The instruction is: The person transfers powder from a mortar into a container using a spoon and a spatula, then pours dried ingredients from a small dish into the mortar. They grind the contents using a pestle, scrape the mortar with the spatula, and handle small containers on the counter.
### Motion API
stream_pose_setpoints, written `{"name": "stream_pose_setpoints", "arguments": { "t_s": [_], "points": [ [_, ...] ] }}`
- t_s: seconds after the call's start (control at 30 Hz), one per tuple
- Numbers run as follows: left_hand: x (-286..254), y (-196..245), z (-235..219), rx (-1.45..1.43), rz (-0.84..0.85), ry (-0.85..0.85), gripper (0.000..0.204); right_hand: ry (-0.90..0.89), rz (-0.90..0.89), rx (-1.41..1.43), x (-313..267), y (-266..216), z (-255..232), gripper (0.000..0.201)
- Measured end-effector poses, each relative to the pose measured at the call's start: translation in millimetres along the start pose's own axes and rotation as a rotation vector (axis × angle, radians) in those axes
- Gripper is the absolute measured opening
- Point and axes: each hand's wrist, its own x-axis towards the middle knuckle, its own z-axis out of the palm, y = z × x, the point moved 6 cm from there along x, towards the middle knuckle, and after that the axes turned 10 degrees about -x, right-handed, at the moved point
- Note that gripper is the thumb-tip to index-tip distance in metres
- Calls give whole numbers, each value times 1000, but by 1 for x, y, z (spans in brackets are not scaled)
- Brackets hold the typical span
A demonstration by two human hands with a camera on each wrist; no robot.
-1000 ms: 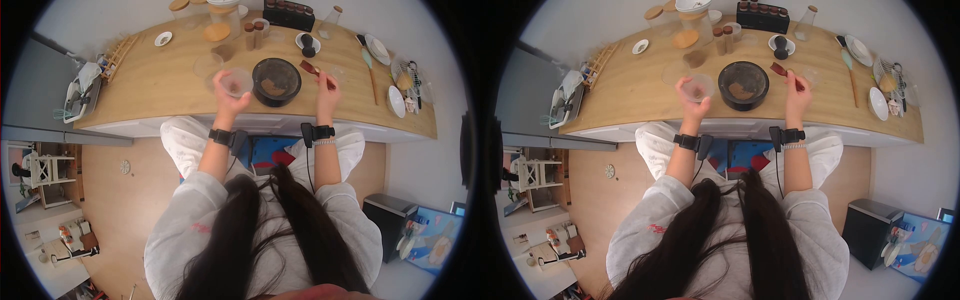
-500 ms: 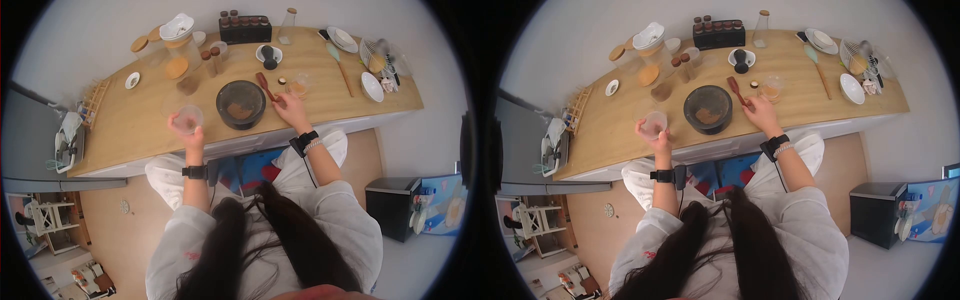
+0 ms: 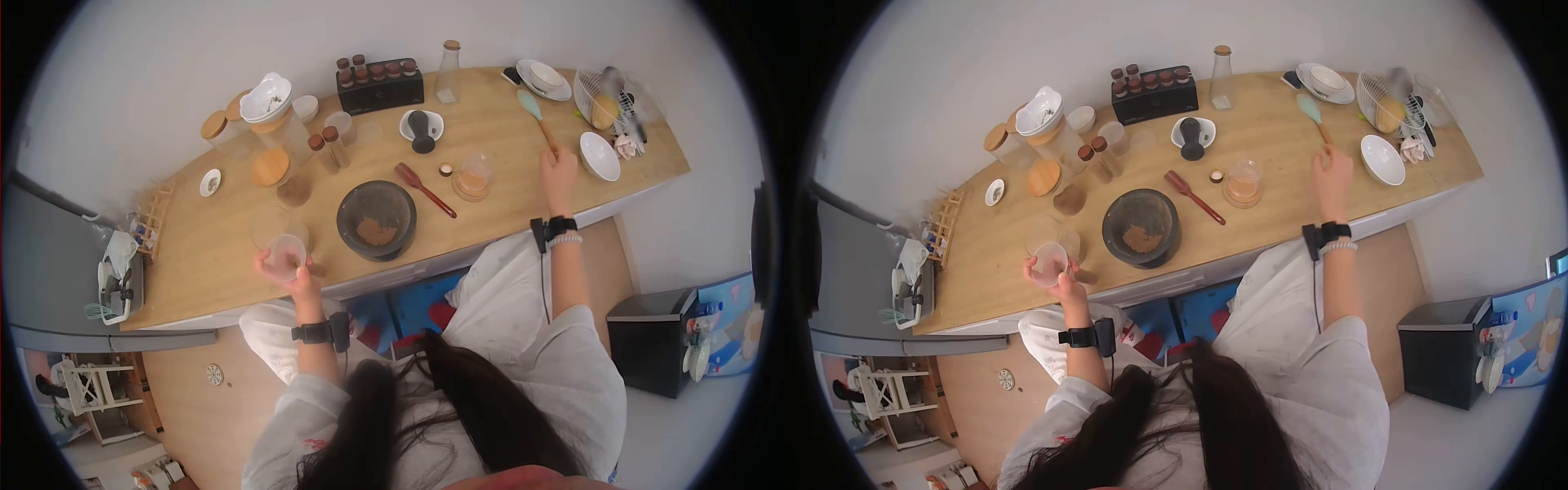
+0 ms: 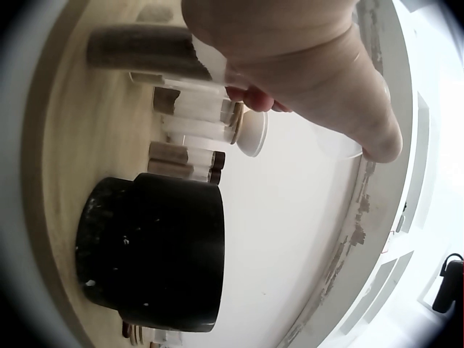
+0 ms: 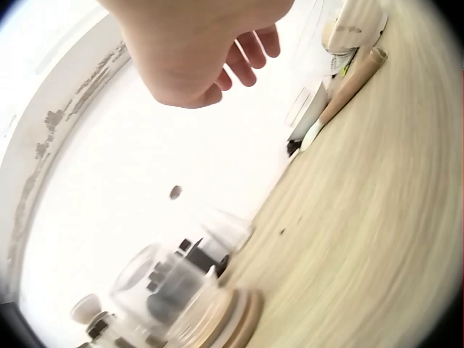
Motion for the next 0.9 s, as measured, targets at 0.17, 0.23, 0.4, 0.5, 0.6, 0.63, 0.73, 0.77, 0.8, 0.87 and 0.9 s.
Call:
{"name": "stream_pose_setpoints", "arguments": {
  "t_s": [0.17, 0.23, 0.4, 0.5, 0.6, 0.63, 0.73, 0.77, 0.8, 0.87, 0.9],
  "points": [
    [-2, 2, -1, 104, 43, -22, 79, -462, 6, -559, 10, 96, 87, 22],
    [-3, -8, -10, 72, 16, 7, 79, -519, 20, -590, 7, 115, 110, 25],
    [-6, -14, -14, 81, -28, 2, 78, -666, 111, -277, 9, 96, 115, 27],
    [-7, -28, -27, 109, 47, 35, 78, -532, 59, -9, 17, 56, 74, 30],
    [-11, -32, -33, 168, -6, 29, 75, -499, -19, 66, 14, 41, 56, 28],
    [-11, -34, -33, 154, -43, 33, 74, -513, -19, 62, 12, 37, 50, 28],
    [-13, -34, -37, 137, -75, 35, 72, -433, -24, 263, 9, 29, 30, 22],
    [-11, -35, -35, 117, -47, 36, 72, -526, 136, 462, 6, 35, 32, 20],
    [-12, -33, -34, 122, -61, 39, 72, -616, 302, 658, -2, 40, 32, 19],
    [-11, -25, -26, 66, -42, 24, 72, -611, 305, 856, -4, 17, 3, 19],
    [-11, -26, -27, 72, -55, 32, 72, -591, 302, 1063, -3, 1, -14, 19]
  ]
}}
